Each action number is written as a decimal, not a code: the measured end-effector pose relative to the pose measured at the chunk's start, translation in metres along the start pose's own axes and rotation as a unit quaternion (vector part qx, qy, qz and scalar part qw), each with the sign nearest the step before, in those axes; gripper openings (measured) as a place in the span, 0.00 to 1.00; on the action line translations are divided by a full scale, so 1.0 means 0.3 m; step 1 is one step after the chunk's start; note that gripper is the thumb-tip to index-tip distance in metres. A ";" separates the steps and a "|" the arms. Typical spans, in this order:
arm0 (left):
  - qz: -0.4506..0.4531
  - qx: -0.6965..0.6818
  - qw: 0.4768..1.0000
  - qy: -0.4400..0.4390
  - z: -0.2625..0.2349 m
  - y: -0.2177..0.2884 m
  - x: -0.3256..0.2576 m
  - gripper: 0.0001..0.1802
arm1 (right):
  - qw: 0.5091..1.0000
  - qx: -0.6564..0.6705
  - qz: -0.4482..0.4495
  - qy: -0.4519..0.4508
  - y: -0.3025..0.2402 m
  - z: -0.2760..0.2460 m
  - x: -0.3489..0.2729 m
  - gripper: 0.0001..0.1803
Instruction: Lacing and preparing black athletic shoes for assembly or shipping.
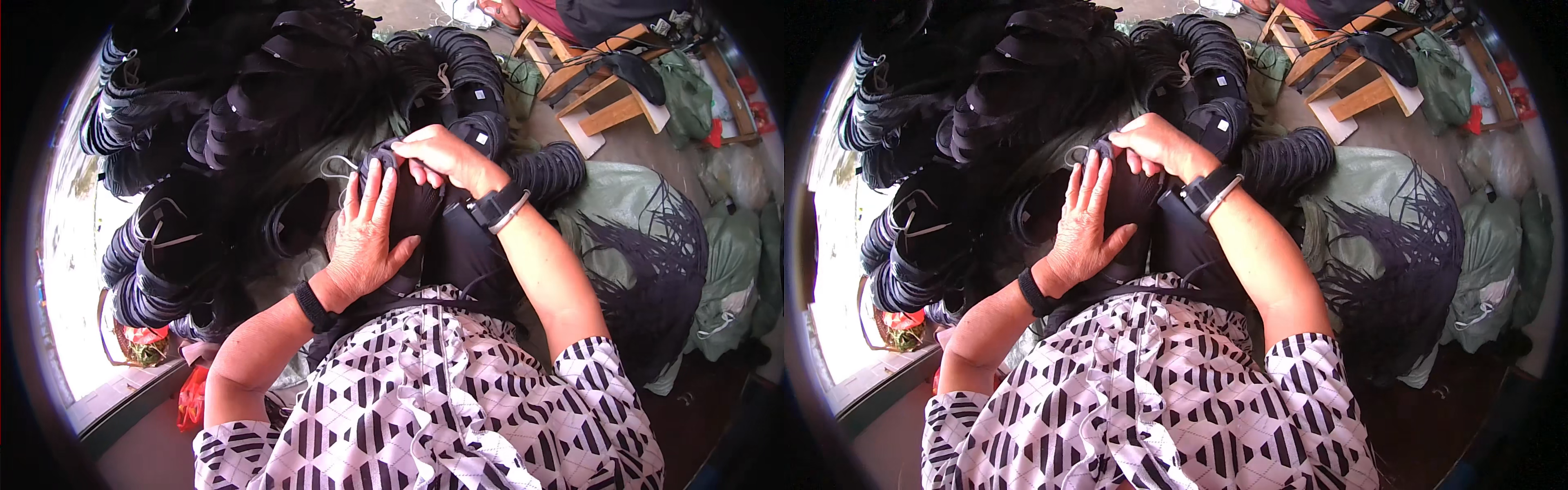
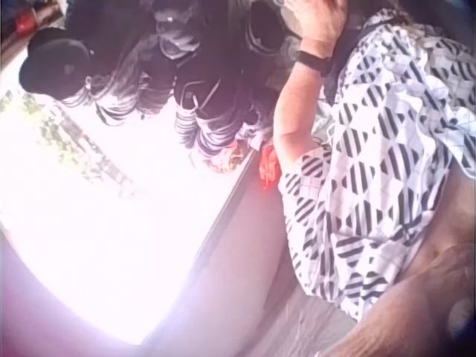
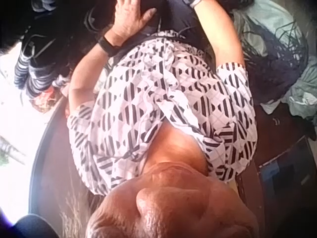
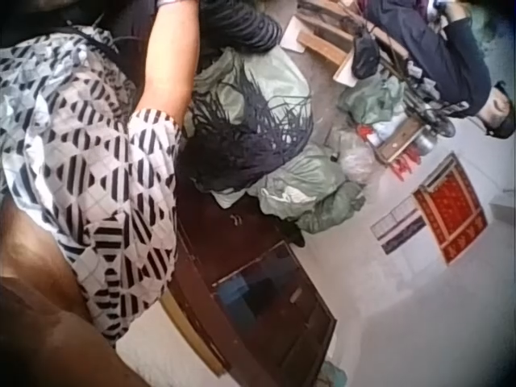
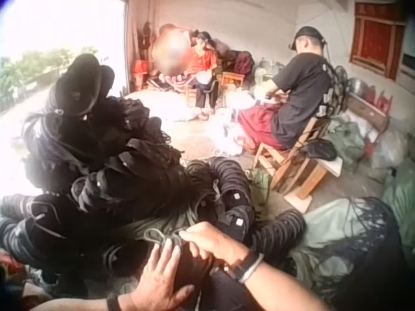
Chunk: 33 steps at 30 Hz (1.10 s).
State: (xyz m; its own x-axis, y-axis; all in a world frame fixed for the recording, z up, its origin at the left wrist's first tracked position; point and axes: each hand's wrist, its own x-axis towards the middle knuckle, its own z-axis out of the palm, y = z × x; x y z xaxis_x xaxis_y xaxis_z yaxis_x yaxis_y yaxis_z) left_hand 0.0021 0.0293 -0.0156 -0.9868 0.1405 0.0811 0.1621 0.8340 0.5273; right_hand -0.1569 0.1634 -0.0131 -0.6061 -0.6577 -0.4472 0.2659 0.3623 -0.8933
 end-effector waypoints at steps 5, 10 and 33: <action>0.049 -0.042 0.998 0.022 0.006 -0.077 -0.026 0.41 | 0.984 0.150 -0.070 0.065 0.057 -0.029 -0.093 0.13; 0.072 -0.082 0.993 0.036 -0.022 -0.126 -0.007 0.30 | 0.972 -0.030 -0.128 0.194 0.089 0.052 -0.299 0.08; -0.010 -0.126 0.986 0.110 -0.010 -0.078 0.010 0.32 | 0.970 -0.100 -0.098 0.198 0.189 0.205 -0.328 0.03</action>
State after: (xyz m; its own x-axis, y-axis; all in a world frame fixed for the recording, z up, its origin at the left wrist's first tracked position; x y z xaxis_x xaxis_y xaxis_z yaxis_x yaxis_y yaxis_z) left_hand -0.0046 0.0087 -0.0252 -0.9716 -0.0177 0.2361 0.1630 0.6732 0.7213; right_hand -0.0362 0.2080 -0.0226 -0.8810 -0.4368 -0.1818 -0.0109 0.4029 -0.9152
